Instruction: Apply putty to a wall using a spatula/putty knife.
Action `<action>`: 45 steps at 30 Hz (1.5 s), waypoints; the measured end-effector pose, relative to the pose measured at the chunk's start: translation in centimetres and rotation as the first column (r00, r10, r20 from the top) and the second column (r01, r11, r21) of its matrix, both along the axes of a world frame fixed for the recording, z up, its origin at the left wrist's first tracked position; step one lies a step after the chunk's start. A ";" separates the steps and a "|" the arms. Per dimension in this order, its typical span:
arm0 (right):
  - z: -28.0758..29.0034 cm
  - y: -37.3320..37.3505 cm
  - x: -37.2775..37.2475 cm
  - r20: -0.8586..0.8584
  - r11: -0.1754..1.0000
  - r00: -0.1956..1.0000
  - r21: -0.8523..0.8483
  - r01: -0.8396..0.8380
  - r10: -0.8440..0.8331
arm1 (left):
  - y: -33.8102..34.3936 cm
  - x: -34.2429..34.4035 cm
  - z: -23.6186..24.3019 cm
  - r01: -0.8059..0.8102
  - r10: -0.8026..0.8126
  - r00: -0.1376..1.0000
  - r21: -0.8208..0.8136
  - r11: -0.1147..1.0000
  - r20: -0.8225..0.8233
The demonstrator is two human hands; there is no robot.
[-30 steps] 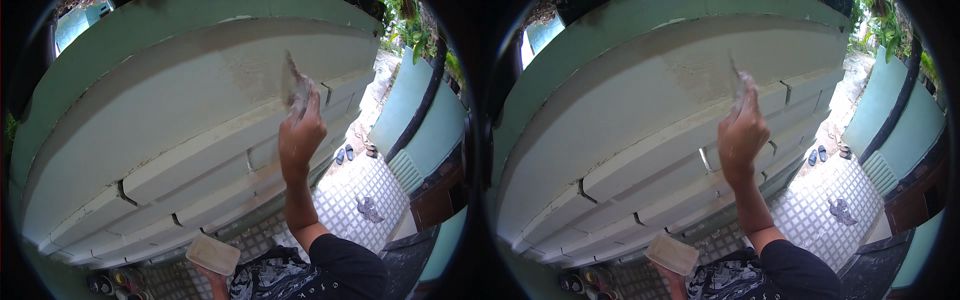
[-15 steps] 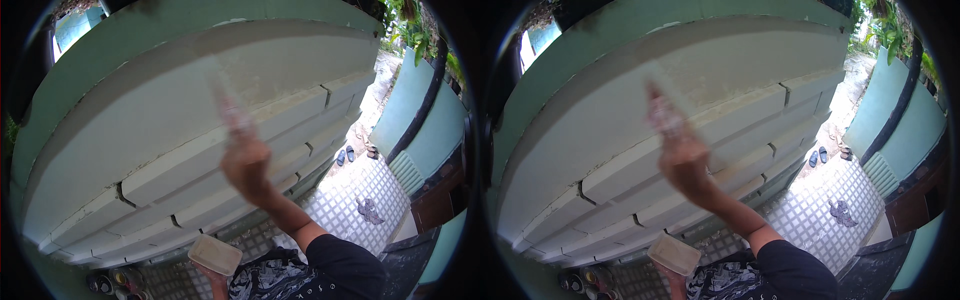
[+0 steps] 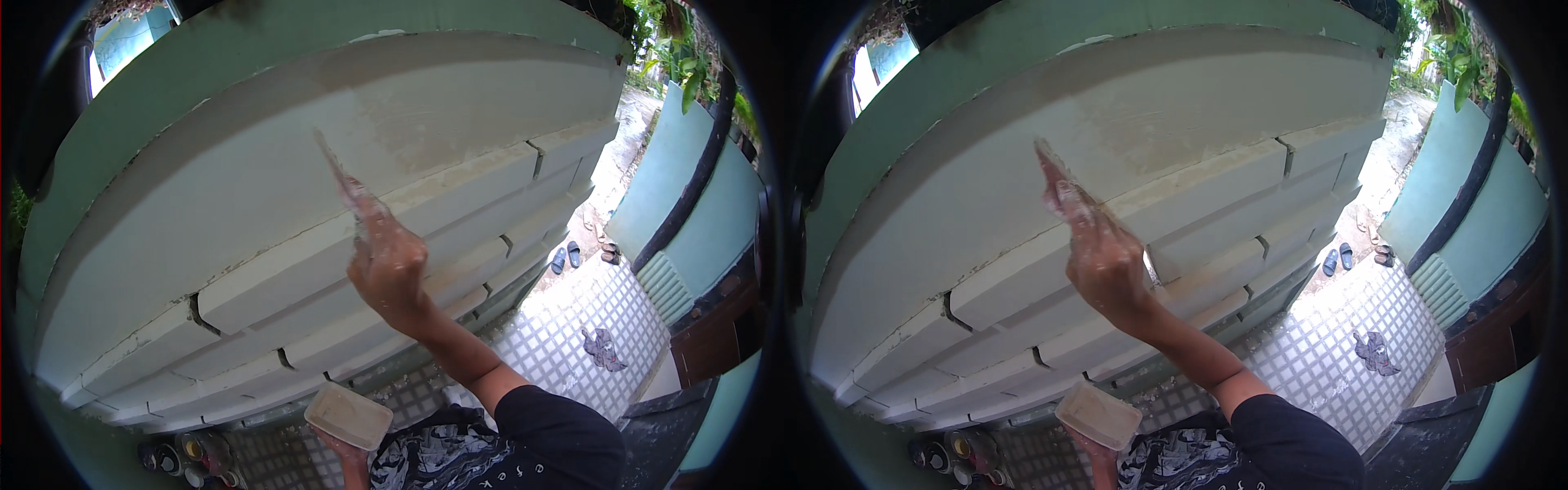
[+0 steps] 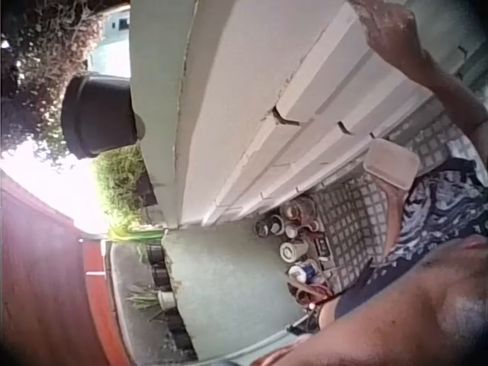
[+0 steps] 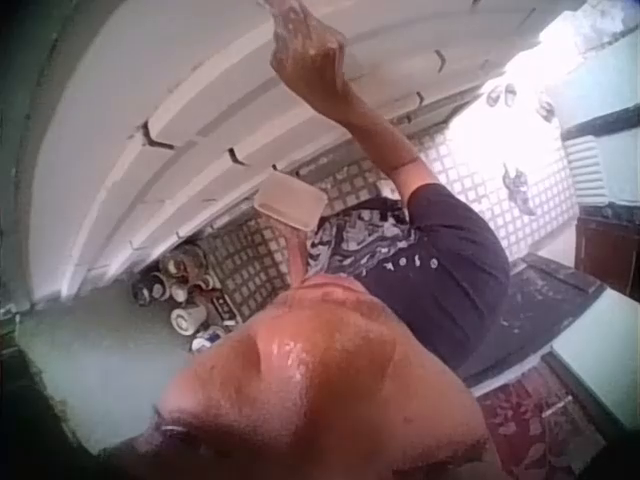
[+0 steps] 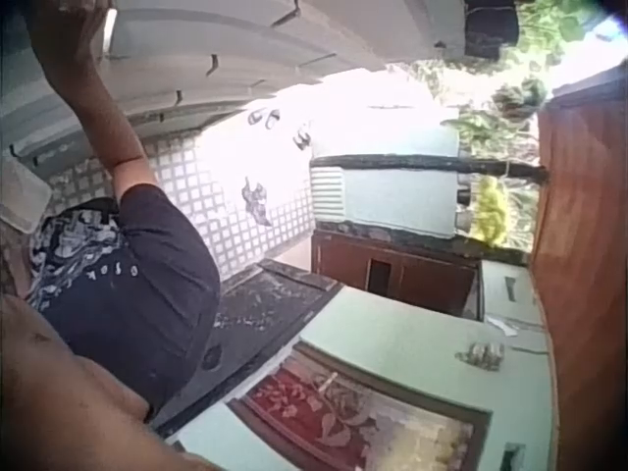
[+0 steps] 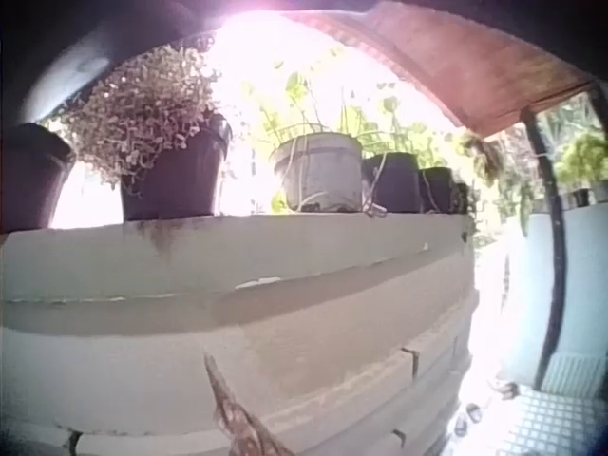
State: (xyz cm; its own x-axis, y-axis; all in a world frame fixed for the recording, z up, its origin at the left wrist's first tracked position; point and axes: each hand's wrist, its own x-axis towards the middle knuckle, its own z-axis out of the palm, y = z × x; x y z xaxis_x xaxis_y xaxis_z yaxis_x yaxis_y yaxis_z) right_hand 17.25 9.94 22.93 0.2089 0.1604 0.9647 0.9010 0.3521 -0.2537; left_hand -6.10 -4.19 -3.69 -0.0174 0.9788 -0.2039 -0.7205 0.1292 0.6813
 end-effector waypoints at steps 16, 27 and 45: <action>0.2 -0.5 0.8 0.045 0.991 0.990 0.032 -0.132 0.131 | -0.4 0.4 0.0 -0.011 0.013 0.998 0.023 1.000 -0.061; 0.9 0.7 0.3 -0.005 0.997 0.998 0.042 0.057 -0.057 | -0.1 -1.0 -3.7 0.022 -0.022 1.000 0.042 0.999 0.001; 1.3 -0.1 1.1 -0.066 0.996 0.998 0.084 0.007 -0.002 | -0.6 0.2 0.1 -0.005 0.009 0.999 0.073 0.997 -0.048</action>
State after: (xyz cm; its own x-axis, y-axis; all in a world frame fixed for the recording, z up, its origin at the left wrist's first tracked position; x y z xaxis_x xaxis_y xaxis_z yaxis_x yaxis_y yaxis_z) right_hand 18.33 9.83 24.24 0.2732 0.0784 0.9588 0.8848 0.3707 -0.2824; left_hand -5.88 -4.79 -3.59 -0.0324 0.9908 -0.1310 -0.6874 0.0731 0.7226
